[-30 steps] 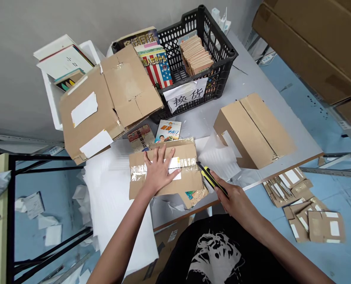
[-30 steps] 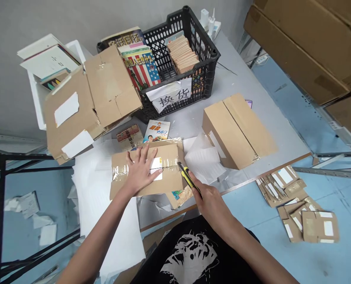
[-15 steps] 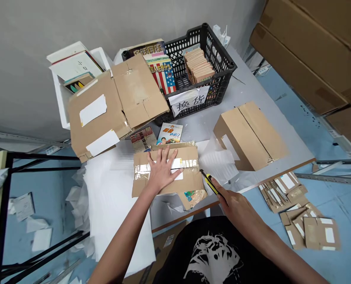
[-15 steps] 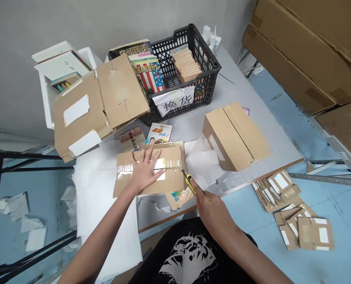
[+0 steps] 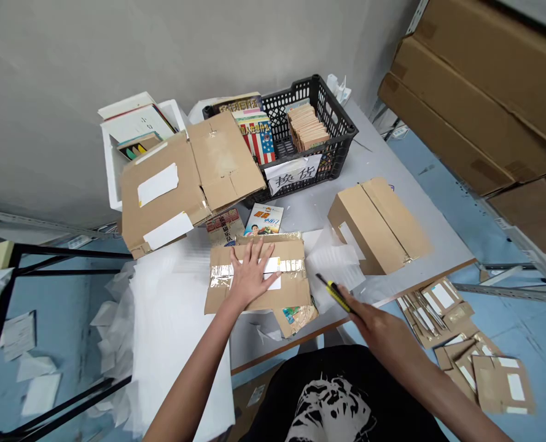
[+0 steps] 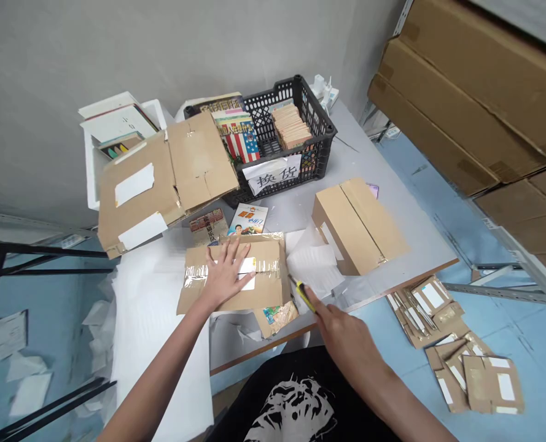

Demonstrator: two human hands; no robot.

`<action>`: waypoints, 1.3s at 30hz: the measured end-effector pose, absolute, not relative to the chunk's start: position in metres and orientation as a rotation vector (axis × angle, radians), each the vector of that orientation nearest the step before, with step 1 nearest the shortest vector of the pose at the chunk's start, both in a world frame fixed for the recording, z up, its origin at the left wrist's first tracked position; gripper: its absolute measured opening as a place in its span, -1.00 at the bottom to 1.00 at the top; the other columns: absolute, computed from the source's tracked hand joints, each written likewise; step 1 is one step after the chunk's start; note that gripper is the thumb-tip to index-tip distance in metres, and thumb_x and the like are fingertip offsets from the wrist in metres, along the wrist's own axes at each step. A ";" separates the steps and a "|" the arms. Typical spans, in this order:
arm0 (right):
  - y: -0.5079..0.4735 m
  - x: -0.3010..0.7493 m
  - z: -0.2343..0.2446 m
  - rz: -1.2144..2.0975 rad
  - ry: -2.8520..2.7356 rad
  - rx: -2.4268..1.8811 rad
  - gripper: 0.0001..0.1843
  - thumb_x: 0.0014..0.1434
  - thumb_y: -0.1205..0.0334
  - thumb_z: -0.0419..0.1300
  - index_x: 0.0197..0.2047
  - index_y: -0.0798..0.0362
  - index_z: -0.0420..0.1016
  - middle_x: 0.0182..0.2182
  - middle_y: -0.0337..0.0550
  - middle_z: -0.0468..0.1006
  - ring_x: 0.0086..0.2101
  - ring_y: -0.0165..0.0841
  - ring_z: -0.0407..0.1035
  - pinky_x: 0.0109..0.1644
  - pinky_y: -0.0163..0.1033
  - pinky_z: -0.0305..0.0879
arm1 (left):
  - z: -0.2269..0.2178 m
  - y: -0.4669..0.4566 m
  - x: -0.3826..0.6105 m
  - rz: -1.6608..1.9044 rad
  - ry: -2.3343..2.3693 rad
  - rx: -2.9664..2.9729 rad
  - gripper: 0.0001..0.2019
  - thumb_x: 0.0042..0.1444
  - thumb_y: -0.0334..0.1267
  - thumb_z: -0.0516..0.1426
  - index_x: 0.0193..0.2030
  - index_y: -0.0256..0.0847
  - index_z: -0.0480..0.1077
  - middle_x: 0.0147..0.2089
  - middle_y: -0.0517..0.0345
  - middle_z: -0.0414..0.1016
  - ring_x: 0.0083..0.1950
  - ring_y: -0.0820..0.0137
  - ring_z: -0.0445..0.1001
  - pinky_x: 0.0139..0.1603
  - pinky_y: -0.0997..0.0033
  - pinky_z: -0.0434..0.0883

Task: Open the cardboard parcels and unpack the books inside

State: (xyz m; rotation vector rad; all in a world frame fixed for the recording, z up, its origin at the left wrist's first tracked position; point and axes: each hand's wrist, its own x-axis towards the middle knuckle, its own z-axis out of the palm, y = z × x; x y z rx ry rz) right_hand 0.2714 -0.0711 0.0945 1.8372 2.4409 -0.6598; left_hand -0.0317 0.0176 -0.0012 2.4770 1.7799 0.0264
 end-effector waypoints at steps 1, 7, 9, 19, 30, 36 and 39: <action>-0.064 0.281 0.100 -0.556 2.415 1.924 -0.41 0.31 0.24 -0.11 0.38 -0.14 -0.06 -0.32 -0.14 0.58 -0.50 -0.32 0.46 -0.54 -0.32 0.27 | 0.000 0.017 -0.033 0.048 1.776 2.484 -0.35 0.20 0.14 -0.09 0.37 -0.06 0.01 0.43 -0.08 -0.07 0.41 -0.02 -0.11 0.26 -0.37 -0.34; 0.015 0.326 0.077 0.039 2.097 2.186 -0.40 0.29 0.30 -0.07 0.37 -0.13 -0.02 -0.28 -0.01 0.43 -0.43 -0.29 0.38 -0.47 -0.28 0.23 | 0.008 0.003 -0.034 0.301 1.813 2.513 -0.44 0.15 0.06 0.04 0.25 -0.12 0.23 0.28 -0.10 0.25 0.34 0.01 0.09 0.29 -0.21 -0.10; 0.035 0.334 0.050 0.108 2.067 2.179 -0.40 0.26 0.36 -0.05 0.34 -0.15 0.08 -0.28 0.05 0.39 -0.33 -0.22 0.37 -0.36 -0.20 0.27 | 0.015 -0.010 -0.030 0.386 1.823 2.518 -0.59 0.18 -0.05 0.05 0.11 -0.17 0.36 0.12 -0.09 0.42 0.20 0.11 0.29 0.24 -0.06 0.09; 0.042 0.257 0.041 -0.082 2.938 1.760 -0.43 0.27 0.10 0.00 0.29 0.15 0.13 0.16 0.31 0.19 0.16 0.02 0.07 0.10 0.11 0.16 | 0.022 -0.070 -0.016 0.322 1.871 2.447 -0.34 0.13 0.12 0.05 0.24 -0.30 0.17 0.26 -0.19 0.28 0.30 0.09 0.20 0.28 -0.02 0.10; 0.054 0.136 0.036 -0.357 2.901 0.974 -0.33 0.15 0.07 0.19 0.25 0.20 0.18 0.19 0.26 0.23 0.18 -0.06 0.12 0.20 0.00 0.09 | -0.012 -0.090 -0.006 0.308 2.035 2.316 -0.30 0.13 0.12 0.06 0.30 -0.28 0.09 0.26 -0.19 0.29 0.33 0.13 0.18 0.33 -0.05 0.05; 0.058 0.131 0.030 -0.081 2.868 0.840 -0.41 0.22 0.25 0.08 0.26 0.34 0.15 0.18 0.37 0.25 0.17 -0.03 0.17 0.19 0.00 0.14 | -0.018 -0.086 -0.004 0.321 2.049 2.290 -0.36 0.17 0.07 0.04 0.28 -0.28 0.12 0.28 -0.18 0.26 0.34 0.12 0.15 0.32 -0.07 0.05; 0.063 0.131 0.027 -0.032 2.862 0.699 -0.48 0.27 0.29 -0.02 0.24 0.36 0.16 0.20 0.41 0.22 0.20 -0.04 0.14 0.16 0.00 0.20 | -0.015 -0.087 -0.003 0.309 2.047 2.299 -0.36 0.17 0.07 0.03 0.29 -0.28 0.12 0.30 -0.18 0.23 0.35 0.13 0.14 0.32 -0.06 0.05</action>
